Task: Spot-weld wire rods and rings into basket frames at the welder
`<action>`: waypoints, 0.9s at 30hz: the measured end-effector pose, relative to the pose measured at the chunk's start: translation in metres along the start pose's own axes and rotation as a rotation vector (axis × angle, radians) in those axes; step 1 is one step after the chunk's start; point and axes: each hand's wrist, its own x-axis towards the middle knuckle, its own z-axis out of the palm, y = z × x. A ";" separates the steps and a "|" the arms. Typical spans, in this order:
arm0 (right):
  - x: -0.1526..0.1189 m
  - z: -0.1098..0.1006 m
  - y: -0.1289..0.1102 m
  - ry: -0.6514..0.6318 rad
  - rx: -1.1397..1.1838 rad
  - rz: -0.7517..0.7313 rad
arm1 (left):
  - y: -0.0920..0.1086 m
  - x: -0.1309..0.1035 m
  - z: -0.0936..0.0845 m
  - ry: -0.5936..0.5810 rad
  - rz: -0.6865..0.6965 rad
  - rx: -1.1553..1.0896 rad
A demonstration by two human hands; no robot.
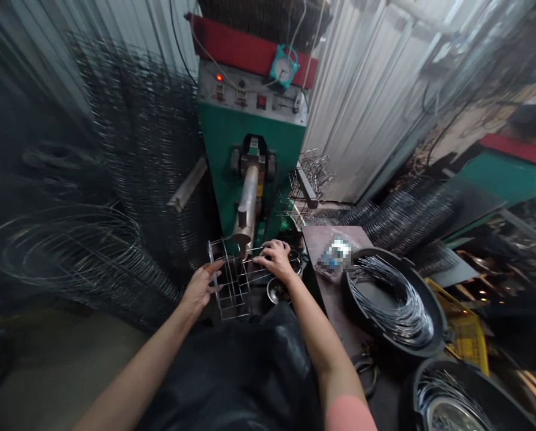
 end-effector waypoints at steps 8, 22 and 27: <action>0.007 0.002 0.006 -0.027 0.020 0.023 | 0.007 0.006 0.005 0.013 -0.031 0.018; 0.007 0.000 0.001 -0.029 -0.026 0.075 | 0.010 0.007 0.005 0.017 -0.076 0.075; 0.006 0.002 0.003 -0.044 -0.037 0.101 | 0.012 0.008 0.006 0.032 -0.067 0.088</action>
